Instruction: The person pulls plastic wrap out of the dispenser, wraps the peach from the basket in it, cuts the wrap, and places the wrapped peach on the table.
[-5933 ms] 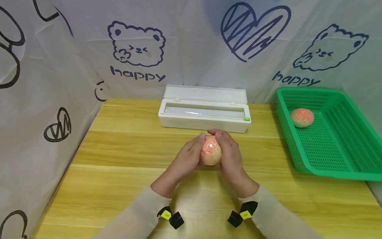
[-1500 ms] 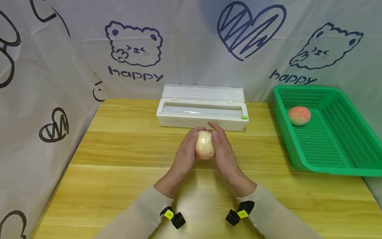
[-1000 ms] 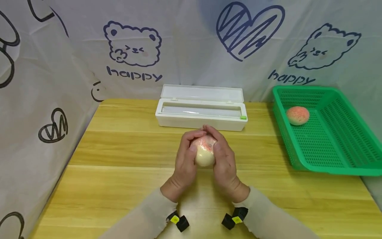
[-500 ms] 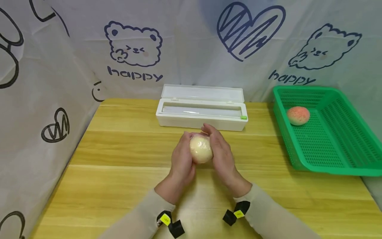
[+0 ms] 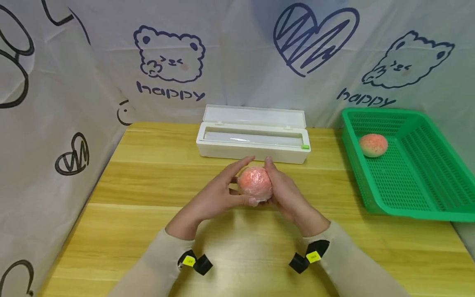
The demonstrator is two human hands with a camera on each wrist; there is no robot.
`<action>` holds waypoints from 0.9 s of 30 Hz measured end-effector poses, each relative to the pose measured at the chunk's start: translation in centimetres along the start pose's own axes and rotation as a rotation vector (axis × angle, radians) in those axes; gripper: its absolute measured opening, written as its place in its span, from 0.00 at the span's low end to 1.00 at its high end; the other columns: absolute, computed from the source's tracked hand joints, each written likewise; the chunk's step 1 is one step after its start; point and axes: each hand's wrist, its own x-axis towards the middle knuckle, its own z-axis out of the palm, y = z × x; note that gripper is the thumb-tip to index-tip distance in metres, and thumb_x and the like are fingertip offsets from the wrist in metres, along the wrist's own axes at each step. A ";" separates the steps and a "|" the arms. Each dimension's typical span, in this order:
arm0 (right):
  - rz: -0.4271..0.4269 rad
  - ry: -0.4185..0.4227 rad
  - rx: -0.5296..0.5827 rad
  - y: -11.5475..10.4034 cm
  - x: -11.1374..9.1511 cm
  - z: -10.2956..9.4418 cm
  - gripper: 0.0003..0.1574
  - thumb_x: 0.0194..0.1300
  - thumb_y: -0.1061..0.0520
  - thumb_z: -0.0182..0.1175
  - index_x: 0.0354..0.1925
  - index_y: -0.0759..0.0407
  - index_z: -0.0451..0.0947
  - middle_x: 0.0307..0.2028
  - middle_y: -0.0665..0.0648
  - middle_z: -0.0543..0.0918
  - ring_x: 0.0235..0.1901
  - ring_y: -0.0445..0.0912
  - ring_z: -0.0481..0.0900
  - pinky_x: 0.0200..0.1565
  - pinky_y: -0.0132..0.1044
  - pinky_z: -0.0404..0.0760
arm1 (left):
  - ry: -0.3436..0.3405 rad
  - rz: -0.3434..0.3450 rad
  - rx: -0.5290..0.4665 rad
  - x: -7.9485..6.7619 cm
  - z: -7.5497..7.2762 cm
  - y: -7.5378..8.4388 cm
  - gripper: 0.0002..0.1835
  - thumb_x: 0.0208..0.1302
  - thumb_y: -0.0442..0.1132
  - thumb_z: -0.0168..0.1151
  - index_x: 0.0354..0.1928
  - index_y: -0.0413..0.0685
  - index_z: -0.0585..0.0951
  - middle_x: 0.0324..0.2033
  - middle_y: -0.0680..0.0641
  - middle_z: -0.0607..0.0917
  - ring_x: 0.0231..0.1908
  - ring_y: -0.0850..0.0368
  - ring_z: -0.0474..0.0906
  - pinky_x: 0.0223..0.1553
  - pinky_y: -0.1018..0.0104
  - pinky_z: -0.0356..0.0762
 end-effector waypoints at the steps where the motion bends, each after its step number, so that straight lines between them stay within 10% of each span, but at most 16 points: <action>1: -0.024 -0.055 -0.002 0.0 -0.1 -0.1 0.50 0.79 0.22 0.34 0.74 0.57 0.67 0.54 0.61 0.80 0.35 0.45 0.85 0.38 0.39 0.88 | 0.003 0.020 0.019 0.0 -0.1 -0.1 0.47 0.64 0.44 0.78 0.80 0.75 0.62 0.77 0.52 0.65 0.60 0.47 0.77 0.52 0.55 0.85; 6: -0.201 -0.225 -0.037 -0.1 -0.8 -0.6 0.36 0.87 0.43 0.41 0.83 0.52 0.53 0.63 0.71 0.74 0.37 0.49 0.88 0.43 0.43 0.90 | 0.024 0.006 -0.048 -0.1 -0.6 -0.6 0.34 0.74 0.51 0.67 0.78 0.70 0.66 0.70 0.53 0.73 0.48 0.49 0.81 0.50 0.46 0.84; 9: -0.238 -0.200 -0.078 0.1 -0.9 -0.7 0.34 0.86 0.50 0.47 0.82 0.54 0.56 0.62 0.73 0.75 0.36 0.49 0.88 0.42 0.43 0.90 | -0.007 0.023 -0.069 -0.2 -0.5 -0.6 0.43 0.71 0.48 0.71 0.82 0.64 0.59 0.73 0.50 0.68 0.50 0.49 0.81 0.54 0.45 0.83; 14: -0.269 -0.114 -0.137 0.6 -0.7 -0.3 0.32 0.84 0.47 0.52 0.79 0.53 0.64 0.54 0.70 0.80 0.33 0.48 0.87 0.38 0.42 0.90 | 0.035 0.155 0.083 0.2 0.4 -0.5 0.46 0.69 0.47 0.74 0.81 0.55 0.58 0.72 0.45 0.69 0.62 0.50 0.76 0.62 0.51 0.79; 19: -0.329 -0.136 -0.132 1.0 -0.8 -0.2 0.34 0.85 0.46 0.50 0.82 0.49 0.60 0.54 0.70 0.79 0.33 0.49 0.89 0.39 0.45 0.91 | 0.105 0.263 0.218 0.3 1.2 -0.6 0.26 0.85 0.46 0.48 0.76 0.47 0.59 0.68 0.41 0.69 0.63 0.47 0.72 0.66 0.47 0.75; 27: -0.341 -0.128 -0.097 0.9 -0.9 0.1 0.33 0.84 0.50 0.52 0.81 0.50 0.62 0.56 0.71 0.79 0.33 0.49 0.90 0.39 0.47 0.91 | 0.292 0.345 0.304 0.4 2.1 -1.4 0.32 0.86 0.59 0.31 0.75 0.45 0.64 0.64 0.40 0.75 0.61 0.48 0.75 0.65 0.46 0.76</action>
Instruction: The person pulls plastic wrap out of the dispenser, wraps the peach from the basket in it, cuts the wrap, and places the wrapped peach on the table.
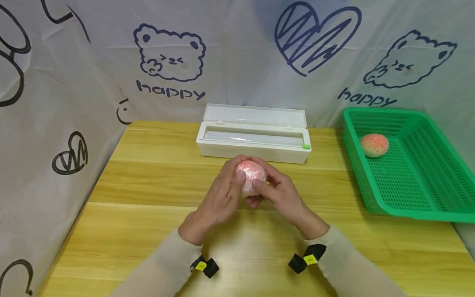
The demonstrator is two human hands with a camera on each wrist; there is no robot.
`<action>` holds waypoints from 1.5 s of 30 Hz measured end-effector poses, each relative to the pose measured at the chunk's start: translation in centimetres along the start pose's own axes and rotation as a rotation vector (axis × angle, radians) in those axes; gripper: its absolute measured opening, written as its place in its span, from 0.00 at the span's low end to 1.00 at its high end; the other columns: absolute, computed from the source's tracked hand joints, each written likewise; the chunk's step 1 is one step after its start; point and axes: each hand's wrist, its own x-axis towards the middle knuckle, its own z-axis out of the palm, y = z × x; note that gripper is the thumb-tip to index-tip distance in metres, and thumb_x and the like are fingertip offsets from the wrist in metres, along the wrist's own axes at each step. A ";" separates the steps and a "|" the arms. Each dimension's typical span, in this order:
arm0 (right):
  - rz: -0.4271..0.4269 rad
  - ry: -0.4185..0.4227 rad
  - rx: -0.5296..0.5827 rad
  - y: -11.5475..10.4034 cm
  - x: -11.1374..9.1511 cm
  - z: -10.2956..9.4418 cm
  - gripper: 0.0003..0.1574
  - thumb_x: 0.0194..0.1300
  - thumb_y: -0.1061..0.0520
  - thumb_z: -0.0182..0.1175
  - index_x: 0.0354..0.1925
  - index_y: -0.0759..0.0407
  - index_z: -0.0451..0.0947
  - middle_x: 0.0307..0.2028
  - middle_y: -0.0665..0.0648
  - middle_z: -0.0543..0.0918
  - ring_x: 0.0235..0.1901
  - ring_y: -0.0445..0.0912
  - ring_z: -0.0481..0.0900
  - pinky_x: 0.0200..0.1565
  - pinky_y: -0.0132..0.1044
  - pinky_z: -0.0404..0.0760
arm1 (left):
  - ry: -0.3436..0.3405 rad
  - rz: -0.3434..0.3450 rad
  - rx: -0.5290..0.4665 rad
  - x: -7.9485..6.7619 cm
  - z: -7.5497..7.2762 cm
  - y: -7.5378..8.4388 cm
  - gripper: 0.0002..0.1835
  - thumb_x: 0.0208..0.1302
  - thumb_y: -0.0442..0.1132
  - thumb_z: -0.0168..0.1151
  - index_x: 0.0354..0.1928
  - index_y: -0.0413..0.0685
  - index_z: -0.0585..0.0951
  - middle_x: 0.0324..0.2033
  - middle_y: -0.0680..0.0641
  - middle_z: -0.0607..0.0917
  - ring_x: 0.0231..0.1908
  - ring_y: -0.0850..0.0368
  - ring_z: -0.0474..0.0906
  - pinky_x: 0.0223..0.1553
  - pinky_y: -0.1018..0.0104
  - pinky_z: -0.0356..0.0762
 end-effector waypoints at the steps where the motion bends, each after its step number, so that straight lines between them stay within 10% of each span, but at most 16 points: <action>1: 0.011 0.011 0.006 0.0 0.0 0.1 0.31 0.85 0.49 0.50 0.80 0.50 0.63 0.54 0.70 0.80 0.33 0.49 0.90 0.38 0.47 0.90 | 0.030 0.012 0.008 -0.1 0.1 -0.1 0.32 0.86 0.59 0.30 0.74 0.45 0.66 0.63 0.40 0.76 0.60 0.47 0.76 0.64 0.46 0.77; 8: 0.060 0.098 0.027 -0.1 0.3 0.4 0.29 0.87 0.44 0.43 0.77 0.49 0.70 0.49 0.70 0.84 0.30 0.50 0.90 0.35 0.45 0.90 | 0.089 -0.011 -0.019 -0.1 0.1 -0.6 0.35 0.85 0.63 0.27 0.73 0.51 0.72 0.62 0.41 0.82 0.55 0.48 0.81 0.55 0.50 0.82; 17: -0.096 0.008 -0.294 1.3 0.4 -1.2 0.33 0.80 0.59 0.58 0.78 0.54 0.67 0.77 0.62 0.66 0.57 0.54 0.82 0.57 0.53 0.85 | -0.181 -0.413 -0.482 0.2 -2.9 -1.2 0.35 0.84 0.60 0.46 0.83 0.54 0.58 0.76 0.42 0.69 0.61 0.40 0.82 0.60 0.41 0.82; 22: -0.139 -0.087 -0.311 2.4 0.5 -1.2 0.45 0.71 0.69 0.65 0.80 0.55 0.62 0.80 0.61 0.56 0.71 0.63 0.71 0.67 0.56 0.77 | -0.295 -0.410 -0.335 0.2 -3.4 -2.0 0.49 0.65 0.47 0.77 0.83 0.56 0.59 0.76 0.47 0.68 0.68 0.48 0.75 0.64 0.52 0.80; 28: -0.072 -0.088 -0.282 3.1 0.7 -1.2 0.53 0.69 0.72 0.65 0.82 0.52 0.53 0.81 0.62 0.55 0.75 0.64 0.66 0.70 0.61 0.73 | -0.266 -0.389 -0.170 -0.2 -3.9 -3.4 0.47 0.58 0.44 0.82 0.77 0.48 0.66 0.68 0.43 0.74 0.62 0.44 0.79 0.61 0.49 0.81; 36: 0.020 0.070 -0.435 3.6 0.0 -3.4 0.30 0.73 0.63 0.66 0.70 0.59 0.74 0.66 0.64 0.79 0.57 0.55 0.84 0.57 0.46 0.83 | -0.181 -0.405 0.007 -0.5 -6.2 -6.7 0.49 0.56 0.41 0.83 0.76 0.50 0.64 0.70 0.42 0.70 0.63 0.41 0.76 0.63 0.43 0.77; 45: 0.104 0.162 -0.538 4.0 -1.2 -5.0 0.15 0.78 0.59 0.62 0.57 0.63 0.84 0.53 0.61 0.89 0.46 0.49 0.84 0.45 0.33 0.82 | -0.235 -0.401 0.022 -0.7 -7.0 -8.5 0.50 0.57 0.44 0.83 0.78 0.48 0.64 0.72 0.40 0.67 0.63 0.41 0.75 0.64 0.42 0.76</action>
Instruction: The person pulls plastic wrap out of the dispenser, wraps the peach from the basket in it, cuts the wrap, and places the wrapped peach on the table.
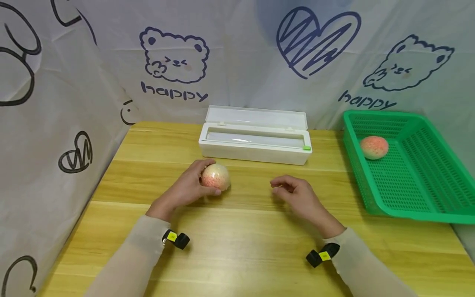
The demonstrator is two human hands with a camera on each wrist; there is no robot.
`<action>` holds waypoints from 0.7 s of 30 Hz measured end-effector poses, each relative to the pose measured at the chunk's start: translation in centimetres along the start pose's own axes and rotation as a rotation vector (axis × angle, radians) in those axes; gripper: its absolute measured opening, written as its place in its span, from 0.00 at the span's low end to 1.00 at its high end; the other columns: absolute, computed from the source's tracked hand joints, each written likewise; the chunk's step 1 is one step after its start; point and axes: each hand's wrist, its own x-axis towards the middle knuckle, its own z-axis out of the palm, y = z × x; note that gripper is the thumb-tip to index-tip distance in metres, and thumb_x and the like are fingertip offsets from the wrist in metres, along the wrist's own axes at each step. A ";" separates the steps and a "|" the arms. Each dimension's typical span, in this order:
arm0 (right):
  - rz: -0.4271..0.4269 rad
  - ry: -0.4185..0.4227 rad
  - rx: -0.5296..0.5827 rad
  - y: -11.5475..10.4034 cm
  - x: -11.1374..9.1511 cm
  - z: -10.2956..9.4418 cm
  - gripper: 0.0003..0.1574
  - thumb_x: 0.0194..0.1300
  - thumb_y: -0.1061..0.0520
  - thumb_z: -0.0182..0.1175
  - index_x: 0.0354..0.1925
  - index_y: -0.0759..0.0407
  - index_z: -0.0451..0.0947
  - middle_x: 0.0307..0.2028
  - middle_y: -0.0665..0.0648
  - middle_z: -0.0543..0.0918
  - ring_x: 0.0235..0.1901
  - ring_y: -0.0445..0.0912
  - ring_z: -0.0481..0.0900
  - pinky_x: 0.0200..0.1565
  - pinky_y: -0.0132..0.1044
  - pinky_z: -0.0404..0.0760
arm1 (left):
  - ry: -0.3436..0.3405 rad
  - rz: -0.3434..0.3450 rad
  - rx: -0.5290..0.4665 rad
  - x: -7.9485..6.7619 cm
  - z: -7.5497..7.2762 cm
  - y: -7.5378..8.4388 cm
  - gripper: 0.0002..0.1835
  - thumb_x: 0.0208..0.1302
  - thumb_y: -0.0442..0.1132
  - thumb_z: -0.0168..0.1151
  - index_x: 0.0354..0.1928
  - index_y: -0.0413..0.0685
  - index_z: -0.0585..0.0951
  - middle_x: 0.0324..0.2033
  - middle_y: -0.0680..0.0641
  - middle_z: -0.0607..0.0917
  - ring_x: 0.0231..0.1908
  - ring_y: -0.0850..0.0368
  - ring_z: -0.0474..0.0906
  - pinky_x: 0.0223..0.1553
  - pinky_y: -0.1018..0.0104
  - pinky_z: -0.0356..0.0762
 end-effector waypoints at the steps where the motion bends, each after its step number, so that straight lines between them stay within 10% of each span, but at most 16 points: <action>1: 0.010 0.000 0.005 0.1 -0.1 -0.2 0.15 0.78 0.58 0.61 0.57 0.63 0.84 0.52 0.61 0.89 0.46 0.49 0.85 0.45 0.33 0.82 | -0.013 0.001 -0.001 0.1 0.2 0.0 0.49 0.58 0.45 0.82 0.78 0.48 0.65 0.73 0.40 0.68 0.63 0.41 0.75 0.65 0.42 0.76; 21: 0.046 0.003 0.063 0.6 -0.1 -0.3 0.14 0.79 0.59 0.60 0.53 0.66 0.85 0.46 0.65 0.89 0.44 0.54 0.87 0.43 0.32 0.84 | -0.106 0.100 0.024 2.2 5.4 2.4 0.48 0.55 0.44 0.84 0.74 0.44 0.67 0.67 0.40 0.69 0.62 0.45 0.74 0.67 0.48 0.73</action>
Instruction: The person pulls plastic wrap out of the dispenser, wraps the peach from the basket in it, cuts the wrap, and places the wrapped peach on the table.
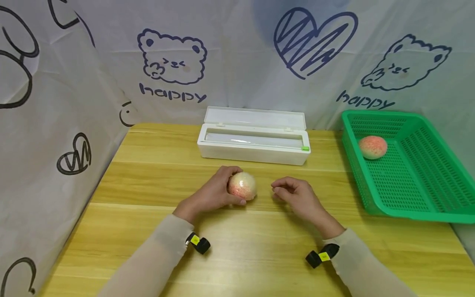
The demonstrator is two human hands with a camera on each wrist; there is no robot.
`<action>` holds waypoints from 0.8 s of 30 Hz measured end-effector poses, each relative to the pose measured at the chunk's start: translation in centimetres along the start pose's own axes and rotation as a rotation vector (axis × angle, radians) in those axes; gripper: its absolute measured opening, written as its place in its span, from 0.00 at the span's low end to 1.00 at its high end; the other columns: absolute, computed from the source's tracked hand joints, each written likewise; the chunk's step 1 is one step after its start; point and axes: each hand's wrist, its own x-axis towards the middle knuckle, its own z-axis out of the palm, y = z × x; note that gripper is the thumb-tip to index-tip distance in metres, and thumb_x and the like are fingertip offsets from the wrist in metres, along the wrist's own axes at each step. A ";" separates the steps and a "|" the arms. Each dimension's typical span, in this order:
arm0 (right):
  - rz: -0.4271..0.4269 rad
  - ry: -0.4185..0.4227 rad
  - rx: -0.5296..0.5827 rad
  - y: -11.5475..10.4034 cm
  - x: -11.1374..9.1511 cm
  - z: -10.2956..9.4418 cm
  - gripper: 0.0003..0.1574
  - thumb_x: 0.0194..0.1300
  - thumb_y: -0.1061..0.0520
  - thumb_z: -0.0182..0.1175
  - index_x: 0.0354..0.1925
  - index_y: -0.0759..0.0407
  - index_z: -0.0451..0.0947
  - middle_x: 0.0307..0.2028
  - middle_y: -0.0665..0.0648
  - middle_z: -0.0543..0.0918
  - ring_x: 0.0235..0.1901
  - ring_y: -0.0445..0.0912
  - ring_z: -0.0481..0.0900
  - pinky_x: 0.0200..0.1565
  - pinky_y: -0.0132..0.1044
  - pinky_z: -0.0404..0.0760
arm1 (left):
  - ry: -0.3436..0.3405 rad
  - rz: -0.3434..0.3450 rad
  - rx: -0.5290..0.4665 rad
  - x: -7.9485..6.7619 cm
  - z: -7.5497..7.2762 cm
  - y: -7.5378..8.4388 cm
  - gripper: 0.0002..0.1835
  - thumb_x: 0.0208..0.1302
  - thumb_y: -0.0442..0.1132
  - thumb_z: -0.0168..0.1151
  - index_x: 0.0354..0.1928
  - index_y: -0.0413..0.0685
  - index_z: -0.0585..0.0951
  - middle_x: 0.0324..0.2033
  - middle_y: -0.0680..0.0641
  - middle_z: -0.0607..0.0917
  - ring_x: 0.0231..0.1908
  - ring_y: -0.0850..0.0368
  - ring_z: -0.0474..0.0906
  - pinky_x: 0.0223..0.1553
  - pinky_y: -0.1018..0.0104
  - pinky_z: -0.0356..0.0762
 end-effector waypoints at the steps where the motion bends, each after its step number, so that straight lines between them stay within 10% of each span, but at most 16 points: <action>1: -0.002 0.002 -0.001 0.0 0.0 0.0 0.14 0.79 0.59 0.60 0.53 0.66 0.85 0.46 0.65 0.89 0.44 0.54 0.87 0.43 0.32 0.84 | 0.001 0.003 0.002 0.1 0.2 0.1 0.48 0.54 0.44 0.84 0.74 0.44 0.67 0.67 0.40 0.69 0.62 0.45 0.74 0.67 0.48 0.73; 24: -0.012 0.031 -0.005 0.0 0.1 0.0 0.13 0.79 0.59 0.60 0.52 0.67 0.85 0.45 0.66 0.90 0.43 0.57 0.87 0.41 0.33 0.84 | -0.016 0.025 0.113 0.5 1.5 0.6 0.50 0.60 0.50 0.81 0.81 0.53 0.65 0.74 0.43 0.71 0.71 0.47 0.71 0.74 0.48 0.68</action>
